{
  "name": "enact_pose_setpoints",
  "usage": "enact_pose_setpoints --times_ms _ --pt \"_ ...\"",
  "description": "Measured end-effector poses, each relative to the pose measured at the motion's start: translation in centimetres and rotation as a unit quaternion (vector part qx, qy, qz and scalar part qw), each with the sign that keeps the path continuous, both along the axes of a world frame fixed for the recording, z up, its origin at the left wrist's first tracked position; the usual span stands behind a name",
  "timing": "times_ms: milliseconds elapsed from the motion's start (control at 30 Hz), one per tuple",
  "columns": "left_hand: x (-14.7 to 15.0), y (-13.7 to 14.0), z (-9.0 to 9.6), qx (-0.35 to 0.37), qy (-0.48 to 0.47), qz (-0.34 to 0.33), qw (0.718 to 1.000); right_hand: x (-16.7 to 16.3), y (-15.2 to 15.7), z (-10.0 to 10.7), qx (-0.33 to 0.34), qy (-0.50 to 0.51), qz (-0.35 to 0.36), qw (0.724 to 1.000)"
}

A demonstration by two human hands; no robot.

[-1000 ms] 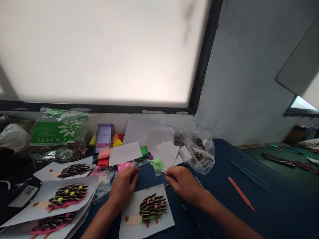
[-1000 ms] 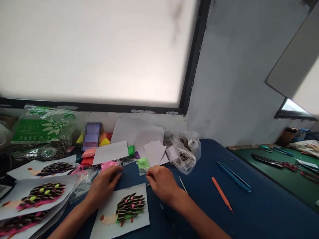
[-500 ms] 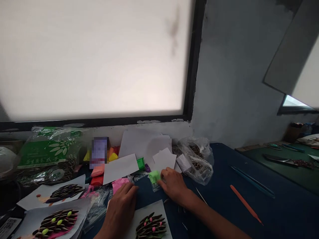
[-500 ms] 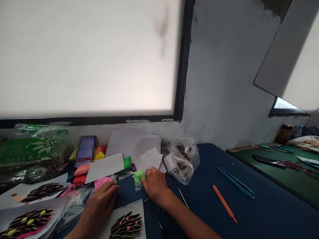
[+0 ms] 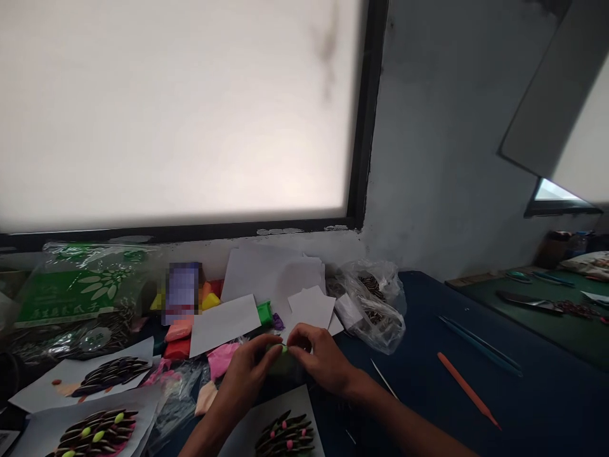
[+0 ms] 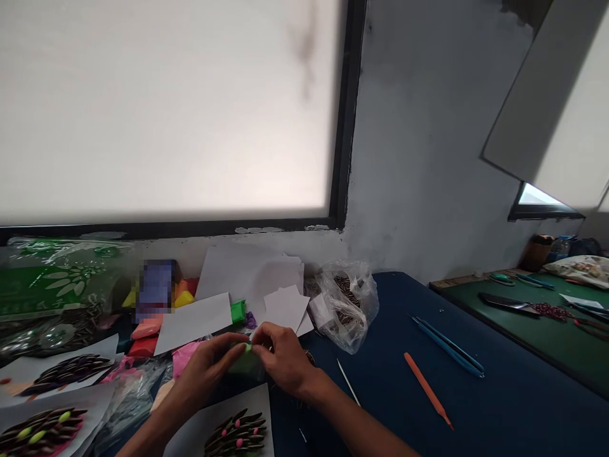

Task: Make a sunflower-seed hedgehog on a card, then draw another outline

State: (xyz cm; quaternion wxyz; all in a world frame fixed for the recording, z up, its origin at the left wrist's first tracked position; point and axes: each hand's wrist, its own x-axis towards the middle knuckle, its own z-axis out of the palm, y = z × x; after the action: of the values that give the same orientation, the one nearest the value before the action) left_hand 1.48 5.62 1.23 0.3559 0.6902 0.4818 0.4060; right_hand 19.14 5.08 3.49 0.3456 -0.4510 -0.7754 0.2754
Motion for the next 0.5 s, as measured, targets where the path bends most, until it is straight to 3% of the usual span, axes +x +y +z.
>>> enact_pose_setpoints --times_ms 100,200,333,500 --pt "-0.4 0.0 0.3 -0.066 -0.083 0.029 0.994 -0.2 0.2 -0.5 -0.084 0.119 -0.002 0.989" --pt "-0.8 0.2 0.0 -0.132 -0.178 0.052 0.974 -0.2 0.4 -1.1 -0.142 0.147 0.013 0.979" --pt "-0.7 0.6 -0.6 -0.150 -0.245 0.025 0.957 -0.2 0.4 -1.3 -0.122 0.145 -0.007 0.982" --pt "-0.7 0.7 -0.8 -0.137 -0.231 -0.025 0.963 -0.2 0.1 -1.2 -0.097 0.154 -0.028 0.983"
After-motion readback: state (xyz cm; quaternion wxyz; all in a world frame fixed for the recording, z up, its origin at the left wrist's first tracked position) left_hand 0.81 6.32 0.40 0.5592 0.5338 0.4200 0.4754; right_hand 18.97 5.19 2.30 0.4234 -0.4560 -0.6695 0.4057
